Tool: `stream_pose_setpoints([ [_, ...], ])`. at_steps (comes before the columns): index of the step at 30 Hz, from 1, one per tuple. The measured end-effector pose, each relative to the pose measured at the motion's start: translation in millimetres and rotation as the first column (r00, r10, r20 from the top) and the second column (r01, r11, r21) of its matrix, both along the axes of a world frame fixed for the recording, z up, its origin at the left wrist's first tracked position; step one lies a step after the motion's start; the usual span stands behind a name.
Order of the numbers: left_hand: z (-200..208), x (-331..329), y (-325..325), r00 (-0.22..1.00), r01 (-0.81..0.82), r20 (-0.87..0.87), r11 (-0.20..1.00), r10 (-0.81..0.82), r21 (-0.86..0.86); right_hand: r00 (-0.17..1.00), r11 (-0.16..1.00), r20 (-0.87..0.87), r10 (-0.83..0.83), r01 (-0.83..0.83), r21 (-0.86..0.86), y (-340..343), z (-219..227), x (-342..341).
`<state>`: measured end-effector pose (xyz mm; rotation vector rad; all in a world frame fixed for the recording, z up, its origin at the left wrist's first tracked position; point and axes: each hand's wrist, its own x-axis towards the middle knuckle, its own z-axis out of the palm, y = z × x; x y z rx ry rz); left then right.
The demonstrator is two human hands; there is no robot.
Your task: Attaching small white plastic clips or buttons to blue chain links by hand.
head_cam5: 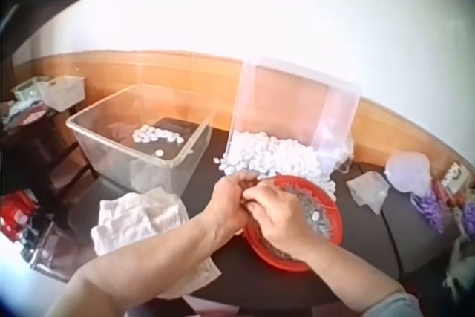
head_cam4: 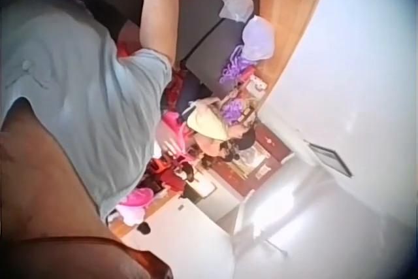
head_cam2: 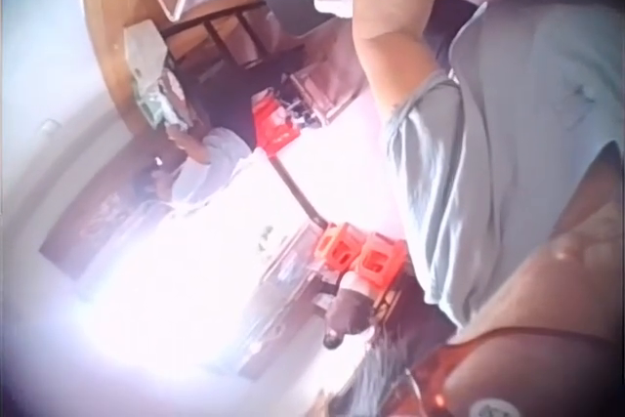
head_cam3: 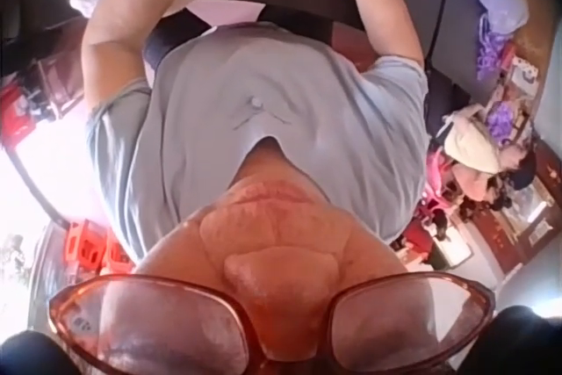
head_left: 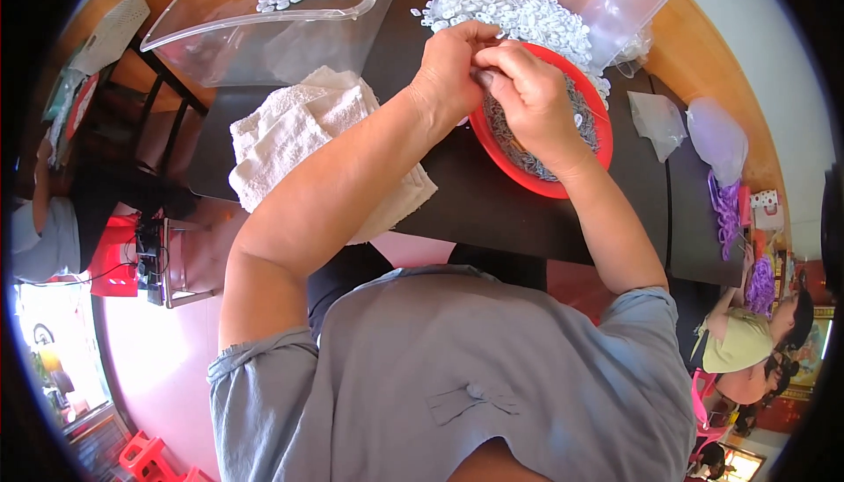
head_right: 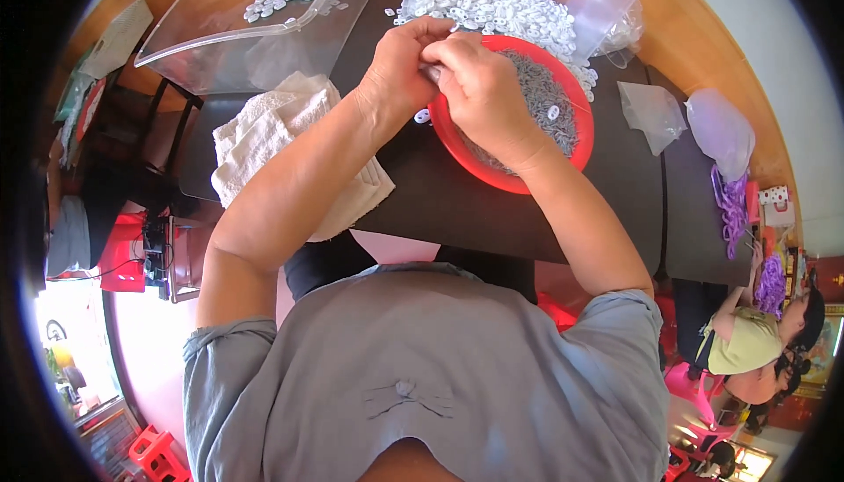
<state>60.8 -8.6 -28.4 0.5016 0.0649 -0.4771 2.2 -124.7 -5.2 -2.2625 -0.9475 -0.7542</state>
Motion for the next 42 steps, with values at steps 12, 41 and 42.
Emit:
stream_pose_setpoints([
  [12,28.6,-32.1,2.8,0.979,-0.087,0.194,0.985,0.057,0.148,0.674,0.798,-0.732,0.098,0.387,0.463,15.0,23.7,-25.5],
  [41,14.3,-39.5,-11.4,0.847,-0.322,0.530,0.832,0.040,0.451,0.713,0.533,-0.659,0.239,0.471,0.703,-40.7,15.2,-10.9],
  [42,14.0,-39.4,-11.4,0.844,-0.320,0.535,0.832,0.033,0.453,0.712,0.534,-0.663,0.231,0.477,0.698,-40.9,15.4,-11.0],
])
